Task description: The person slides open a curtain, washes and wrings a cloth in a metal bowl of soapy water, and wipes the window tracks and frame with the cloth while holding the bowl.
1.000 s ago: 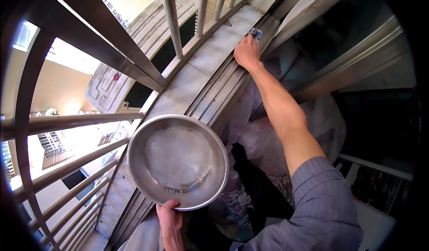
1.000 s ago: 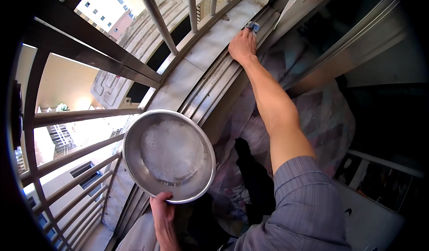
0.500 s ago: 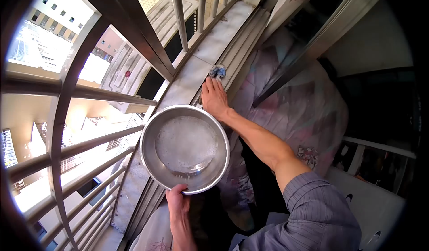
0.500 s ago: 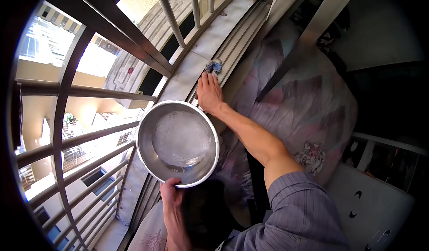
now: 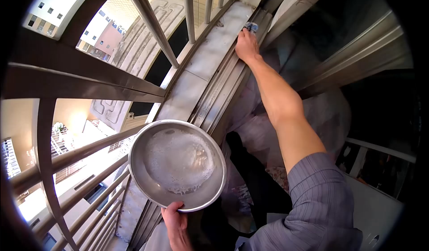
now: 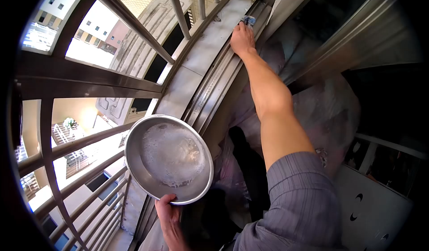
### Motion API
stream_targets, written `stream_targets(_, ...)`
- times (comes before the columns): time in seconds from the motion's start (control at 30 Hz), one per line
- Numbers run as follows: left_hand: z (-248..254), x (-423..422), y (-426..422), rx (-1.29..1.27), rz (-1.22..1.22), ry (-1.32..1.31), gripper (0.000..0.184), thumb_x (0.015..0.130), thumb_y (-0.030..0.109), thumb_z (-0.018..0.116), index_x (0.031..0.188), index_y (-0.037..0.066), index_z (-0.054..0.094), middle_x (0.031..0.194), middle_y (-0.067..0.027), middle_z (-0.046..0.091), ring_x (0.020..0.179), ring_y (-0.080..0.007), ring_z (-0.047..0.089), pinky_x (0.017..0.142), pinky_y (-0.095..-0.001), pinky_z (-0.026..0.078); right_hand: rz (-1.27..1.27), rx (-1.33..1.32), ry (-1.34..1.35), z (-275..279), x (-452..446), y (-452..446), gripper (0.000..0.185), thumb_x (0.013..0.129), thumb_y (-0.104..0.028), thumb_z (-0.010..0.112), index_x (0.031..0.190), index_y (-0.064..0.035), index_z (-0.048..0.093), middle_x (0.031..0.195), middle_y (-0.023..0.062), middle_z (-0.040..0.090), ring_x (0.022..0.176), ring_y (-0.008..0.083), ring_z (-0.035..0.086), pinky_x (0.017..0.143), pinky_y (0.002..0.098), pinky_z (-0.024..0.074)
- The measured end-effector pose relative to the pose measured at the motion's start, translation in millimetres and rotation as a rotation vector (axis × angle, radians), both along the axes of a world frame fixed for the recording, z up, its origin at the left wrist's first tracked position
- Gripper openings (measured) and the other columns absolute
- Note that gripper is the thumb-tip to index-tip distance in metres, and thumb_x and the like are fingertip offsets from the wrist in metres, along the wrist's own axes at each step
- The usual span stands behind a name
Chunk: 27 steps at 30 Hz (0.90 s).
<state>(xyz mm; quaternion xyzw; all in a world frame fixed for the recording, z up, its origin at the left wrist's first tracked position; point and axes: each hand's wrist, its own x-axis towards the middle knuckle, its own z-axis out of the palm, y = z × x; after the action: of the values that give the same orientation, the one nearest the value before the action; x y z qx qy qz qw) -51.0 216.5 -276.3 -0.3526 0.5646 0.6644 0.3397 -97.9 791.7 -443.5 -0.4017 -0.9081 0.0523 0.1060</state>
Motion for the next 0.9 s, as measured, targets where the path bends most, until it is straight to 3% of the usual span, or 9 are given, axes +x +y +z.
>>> stream_targets(0.03,5.3,0.2,5.6,-0.016,-0.001,0.002,0.053,0.069,-0.017,0.049,0.121,-0.009,0.053,0.111,-0.0170,0.062,0.099,-0.0309,0.063,0.088,-0.0419,0.054,-0.052,-0.014,-0.038,0.2,-0.8,18.9,0.031,0.091,-0.006,0.047,0.118,0.0051,0.058,0.129,0.0214,0.055,0.123,0.0397,0.051,0.108,0.0461,0.0388)
stream_targets(0.1,1.2,-0.3,25.1,-0.057,0.042,-0.013,0.048,0.070,-0.016,0.050,0.117,-0.008,0.056,0.104,-0.0164,0.064,0.092,-0.0298,0.065,0.084,-0.0417,0.056,-0.275,-0.108,0.163,-38.5,-12.9,82.7,0.034,0.093,-0.007,0.044,0.122,0.0028,0.058,0.132,0.0216,0.056,0.125,0.0409,0.052,0.108,0.0459,0.0395)
stream_targets(0.17,7.9,-4.7,44.8,-0.066,0.043,-0.009,0.049,0.070,-0.016,0.051,0.118,-0.008,0.055,0.106,-0.0163,0.064,0.093,-0.0289,0.065,0.084,-0.0406,0.056,-0.223,-0.107,-0.032,-8.3,-17.0,103.4,0.034,0.094,-0.010,0.042,0.123,0.0023,0.055,0.140,0.0218,0.052,0.121,0.0448,0.055,0.102,0.0497,0.0451)
stream_targets(0.3,4.7,-5.7,70.1,-0.220,-0.031,-0.028,0.049,0.072,-0.013,0.056,0.121,-0.008,0.053,0.101,-0.0153,0.065,0.087,-0.0269,0.066,0.076,-0.0366,0.056,-0.311,-0.112,0.067,-17.5,-22.6,159.8,0.038,0.093,-0.014,0.043,0.127,0.0006,0.053,0.138,0.0249,0.052,0.124,0.0442,0.053,0.103,0.0489,0.0443)
stream_targets(0.37,-9.1,-1.5,66.5,-0.160,-0.035,0.025,0.052,0.068,-0.015,0.053,0.120,-0.007,0.054,0.107,-0.0161,0.064,0.094,-0.0295,0.065,0.084,-0.0388,0.055,-0.295,-0.041,0.125,-27.0,-22.0,170.2,0.040,0.092,-0.014,0.045,0.128,0.0003,0.052,0.141,0.0256,0.049,0.127,0.0435,0.051,0.104,0.0489,0.0429)
stream_targets(0.43,-19.1,-2.2,69.6,-0.137,-0.041,0.028,0.052,0.068,-0.015,0.054,0.120,-0.008,0.054,0.107,-0.0163,0.064,0.094,-0.0296,0.065,0.084,-0.0387,0.055,-0.294,-0.049,0.140,-30.3,-22.6,177.0,0.040,0.091,-0.015,0.047,0.128,-0.0006,0.053,0.144,0.0237,0.046,0.129,0.0428,0.049,0.105,0.0485,0.0419)
stream_targets(0.57,-28.0,3.1,70.2,-0.050,-0.015,-0.004,0.052,0.071,-0.016,0.055,0.122,-0.008,0.053,0.106,-0.0157,0.065,0.091,-0.0278,0.066,0.078,-0.0364,0.055,-0.294,-0.044,0.167,-30.0,-18.0,176.5,0.039,0.088,-0.015,0.048,0.125,-0.0026,0.057,0.142,0.0205,0.050,0.127,0.0406,0.051,0.104,0.0468,0.0437)
stream_targets(0.77,-17.9,14.4,61.1,-0.042,-0.029,-0.070,0.052,0.071,-0.017,0.053,0.122,-0.007,0.053,0.108,-0.0152,0.064,0.093,-0.0278,0.066,0.079,-0.0375,0.056,-0.309,-0.119,0.092,-13.8,-20.1,111.1,0.040,0.090,-0.014,0.049,0.126,-0.0007,0.059,0.139,0.0184,0.052,0.127,0.0378,0.051,0.107,0.0446,0.0421)
stream_targets(0.9,11.4,15.3,54.6,-0.036,-0.001,-0.102,0.051,0.070,-0.017,0.051,0.120,-0.008,0.055,0.109,-0.0174,0.064,0.095,-0.0314,0.066,0.087,-0.0427,0.055,-0.234,-0.077,0.099,-2.8,-12.3,42.2,0.035,0.086,-0.010,0.052,0.117,0.0014,0.061,0.129,0.0180,0.056,0.119,0.0378,0.054,0.102,0.0445,0.0445)
